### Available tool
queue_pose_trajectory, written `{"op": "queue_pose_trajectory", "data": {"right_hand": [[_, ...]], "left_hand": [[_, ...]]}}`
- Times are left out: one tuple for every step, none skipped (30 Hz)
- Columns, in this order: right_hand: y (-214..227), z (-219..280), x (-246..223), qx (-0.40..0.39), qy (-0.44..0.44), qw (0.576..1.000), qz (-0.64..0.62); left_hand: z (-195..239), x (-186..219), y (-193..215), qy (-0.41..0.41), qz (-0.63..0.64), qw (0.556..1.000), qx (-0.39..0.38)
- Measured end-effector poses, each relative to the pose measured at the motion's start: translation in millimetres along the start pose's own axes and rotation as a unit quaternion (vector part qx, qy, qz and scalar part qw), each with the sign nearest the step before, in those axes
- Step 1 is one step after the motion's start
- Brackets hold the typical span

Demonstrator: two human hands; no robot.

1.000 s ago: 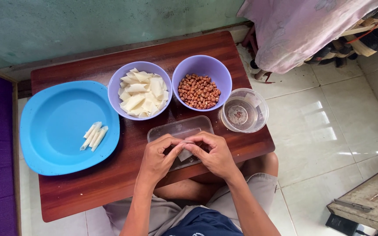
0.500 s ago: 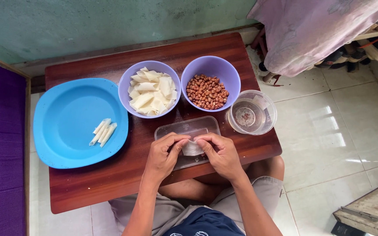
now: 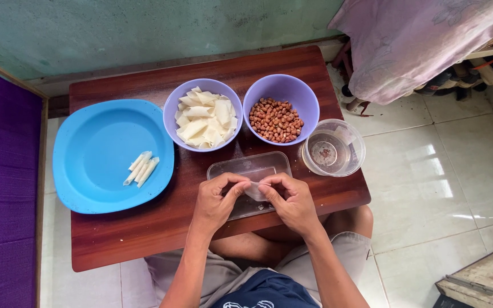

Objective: The person sits on the floor and rolls thin white sheets around peanuts to form small cylindrical rolls. They place the finished rolls into a blue bowl and continue the process with additional sheets and peanuts from separate bowls.

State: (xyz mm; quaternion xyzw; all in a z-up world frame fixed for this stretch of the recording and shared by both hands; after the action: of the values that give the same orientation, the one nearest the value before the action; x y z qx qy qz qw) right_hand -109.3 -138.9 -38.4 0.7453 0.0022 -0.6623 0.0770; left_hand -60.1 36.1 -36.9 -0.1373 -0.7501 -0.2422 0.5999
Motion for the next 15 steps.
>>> {"op": "queue_pose_trajectory", "data": {"right_hand": [[0, 1, 1, 0.000, 0.000, 1.000, 0.000], [0, 1, 2, 0.003, 0.003, 1.000, 0.000], [0, 1, 3, 0.006, 0.006, 1.000, 0.000], [0, 0, 1, 0.006, 0.006, 1.000, 0.000], [1, -1, -2, 0.006, 0.019, 1.000, 0.010], [1, -2, -5, 0.005, 0.031, 0.999, 0.020], [1, -4, -7, 0.004, 0.033, 0.999, 0.021], [1, -4, -11, 0.006, 0.051, 0.998, 0.037], [0, -4, -14, 0.008, 0.070, 0.996, 0.052], [0, -4, -15, 0.009, 0.071, 0.996, 0.052], [0, -5, -15, 0.017, 0.071, 0.996, 0.044], [0, -4, -14, 0.024, 0.070, 0.997, 0.034], [0, -2, -15, 0.024, 0.071, 0.997, 0.034], [0, -1, -14, 0.027, 0.069, 0.997, 0.024], [0, 0, -14, 0.030, 0.067, 0.997, 0.013]], "left_hand": [[1, 0, 0, 0.000, 0.000, 1.000, 0.000], [1, 0, 0, 0.004, 0.002, 1.000, 0.005], [1, 0, 0, 0.008, 0.005, 1.000, 0.009], [1, 3, 0, 0.007, 0.004, 1.000, 0.009], [1, 5, -2, 0.003, 0.024, 1.000, -0.010], [1, 7, -4, -0.001, 0.044, 0.999, -0.028], [-1, 11, -2, -0.003, 0.044, 0.999, -0.027], [-1, 15, -2, -0.009, 0.036, 0.998, -0.040], [-2, 20, -2, -0.014, 0.028, 0.998, -0.054], [-3, 22, -2, -0.016, 0.028, 0.998, -0.054], [-5, 24, -2, -0.025, 0.020, 0.998, -0.046], [-5, 27, -3, -0.033, 0.011, 0.999, -0.039], [-4, 26, -4, -0.033, 0.011, 0.999, -0.038], [-4, 26, -4, -0.032, 0.013, 0.999, -0.028], [-4, 25, -4, -0.032, 0.015, 0.999, -0.017]]}}
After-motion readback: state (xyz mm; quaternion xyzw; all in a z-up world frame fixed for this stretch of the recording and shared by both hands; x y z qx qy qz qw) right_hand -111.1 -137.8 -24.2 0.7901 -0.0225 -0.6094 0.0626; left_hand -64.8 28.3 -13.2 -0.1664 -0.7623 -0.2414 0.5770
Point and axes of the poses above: each hand's wrist, its own z-axis away from the middle knuckle, its own y-axis out of the back of the hand, x = y × z, the point moved 3 cm from there along -z, towards the middle knuckle, and after that the axes turned 15 degrees about -x, right-handed, at the moved point
